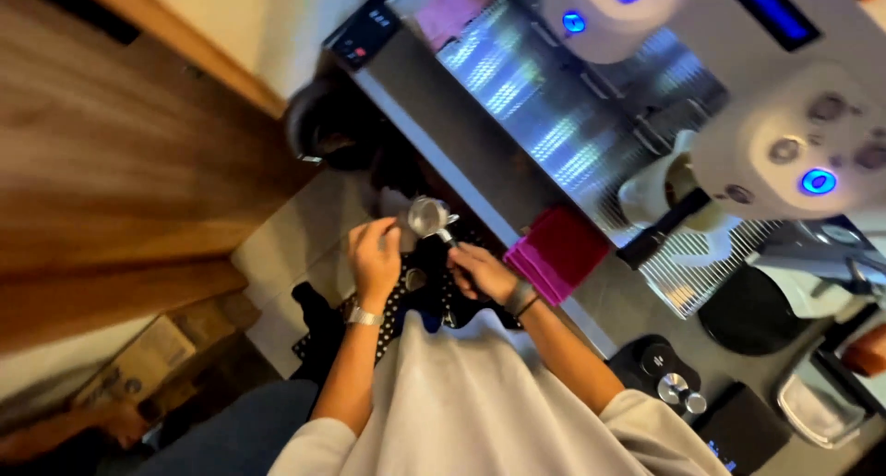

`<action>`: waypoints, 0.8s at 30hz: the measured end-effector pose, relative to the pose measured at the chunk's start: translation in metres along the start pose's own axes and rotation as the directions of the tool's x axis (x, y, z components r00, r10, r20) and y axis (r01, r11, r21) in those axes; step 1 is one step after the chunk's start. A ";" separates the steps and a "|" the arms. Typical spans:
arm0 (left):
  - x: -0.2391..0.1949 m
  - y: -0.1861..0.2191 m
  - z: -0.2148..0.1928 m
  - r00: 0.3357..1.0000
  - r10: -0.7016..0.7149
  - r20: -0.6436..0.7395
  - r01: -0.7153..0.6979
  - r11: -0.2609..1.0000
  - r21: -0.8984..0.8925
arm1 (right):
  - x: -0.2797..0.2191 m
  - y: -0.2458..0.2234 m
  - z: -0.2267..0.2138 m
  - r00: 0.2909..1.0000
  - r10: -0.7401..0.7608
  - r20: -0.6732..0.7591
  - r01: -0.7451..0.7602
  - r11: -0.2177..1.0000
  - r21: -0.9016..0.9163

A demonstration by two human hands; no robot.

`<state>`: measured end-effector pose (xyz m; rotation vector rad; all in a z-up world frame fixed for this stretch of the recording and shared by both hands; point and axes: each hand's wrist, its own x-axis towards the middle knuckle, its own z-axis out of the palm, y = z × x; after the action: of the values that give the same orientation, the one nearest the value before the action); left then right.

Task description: The person prepares espresso by grinding coffee beans into a portafilter, tamping the grounds, and extracting shots into a metal cup. They repeat the process for a second shot, cleaning the portafilter between cycles.

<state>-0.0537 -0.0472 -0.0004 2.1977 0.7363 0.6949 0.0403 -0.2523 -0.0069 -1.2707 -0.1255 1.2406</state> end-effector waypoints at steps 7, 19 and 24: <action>0.005 0.047 -0.004 0.999 0.003 0.032 0.008 0.940 -0.341 | -0.011 -0.001 0.009 0.999 -0.029 -0.013 0.029 0.999 0.025; 0.029 -0.054 0.044 0.697 -0.348 0.627 0.509 0.856 -0.090 | -0.015 0.001 0.059 0.909 -0.194 -0.369 -0.279 0.375 -0.884; 0.025 -0.100 0.020 0.491 -0.452 0.745 0.612 0.788 0.075 | -0.019 0.070 0.024 0.832 -0.460 -0.311 -0.008 0.550 -0.835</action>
<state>-0.0523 0.0194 -0.0810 1.6607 0.7933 -0.4407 -0.0265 -0.2654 -0.0409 -2.2778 -0.5275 0.5249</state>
